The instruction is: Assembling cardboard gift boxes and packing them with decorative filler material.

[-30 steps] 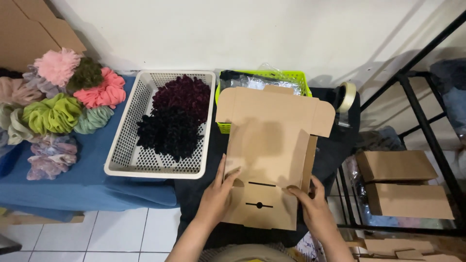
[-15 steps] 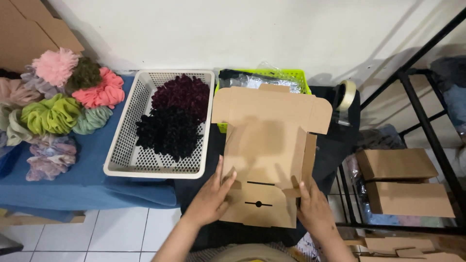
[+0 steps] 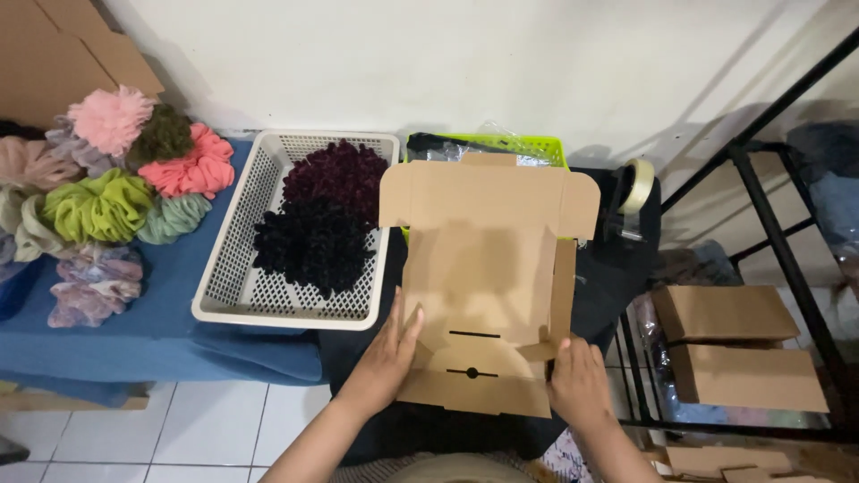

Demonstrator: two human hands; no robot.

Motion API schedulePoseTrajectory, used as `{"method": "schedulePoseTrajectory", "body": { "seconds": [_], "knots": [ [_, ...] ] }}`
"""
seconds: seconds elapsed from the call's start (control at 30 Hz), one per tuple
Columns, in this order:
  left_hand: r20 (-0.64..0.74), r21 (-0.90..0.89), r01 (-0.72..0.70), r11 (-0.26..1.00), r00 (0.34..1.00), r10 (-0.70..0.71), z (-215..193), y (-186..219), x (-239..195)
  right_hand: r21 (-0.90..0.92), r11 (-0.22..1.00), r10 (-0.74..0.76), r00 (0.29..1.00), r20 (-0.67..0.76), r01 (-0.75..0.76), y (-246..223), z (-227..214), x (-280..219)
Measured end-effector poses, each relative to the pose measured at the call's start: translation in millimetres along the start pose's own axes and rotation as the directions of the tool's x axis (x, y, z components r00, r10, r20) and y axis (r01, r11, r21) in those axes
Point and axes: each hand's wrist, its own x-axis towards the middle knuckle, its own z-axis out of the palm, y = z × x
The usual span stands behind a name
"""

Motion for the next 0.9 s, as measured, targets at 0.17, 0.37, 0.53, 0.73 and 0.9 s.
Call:
{"method": "schedulePoseTrajectory", "body": {
  "seconds": [0.17, 0.37, 0.53, 0.73, 0.9],
  "knots": [
    [-0.008, -0.047, 0.173, 0.984, 0.985, -0.173, 14.6, -1.3, 2.2, -0.101, 0.995, 0.020, 0.994, 0.103, -0.009, -0.9, 19.7, -9.0],
    [-0.059, -0.157, 0.333, 0.930, 0.937, -0.345, 7.4, 16.1, 14.7, -0.123, 0.992, 0.031, 0.997, 0.070, -0.022, -3.1, 37.7, -14.7],
    [-0.105, -0.199, 0.327, 0.924, 0.930, -0.351, 6.5, 12.1, 16.2, -0.022, 0.989, 0.151, 0.981, 0.120, -0.149, -2.0, 48.7, -24.1],
    [-0.219, -0.258, 0.246, 0.934, 0.927, -0.304, 1.1, 8.7, 15.8, 0.062, 0.965, 0.205, 0.876, 0.437, -0.256, -7.0, 7.0, 3.7],
    [0.103, -0.350, 0.204, 0.914, 0.979, -0.178, -50.6, 15.9, 14.6, -0.036, 0.986, 0.159, 0.863, 0.479, -0.161, 7.5, 19.1, 0.0]
  ]
}}
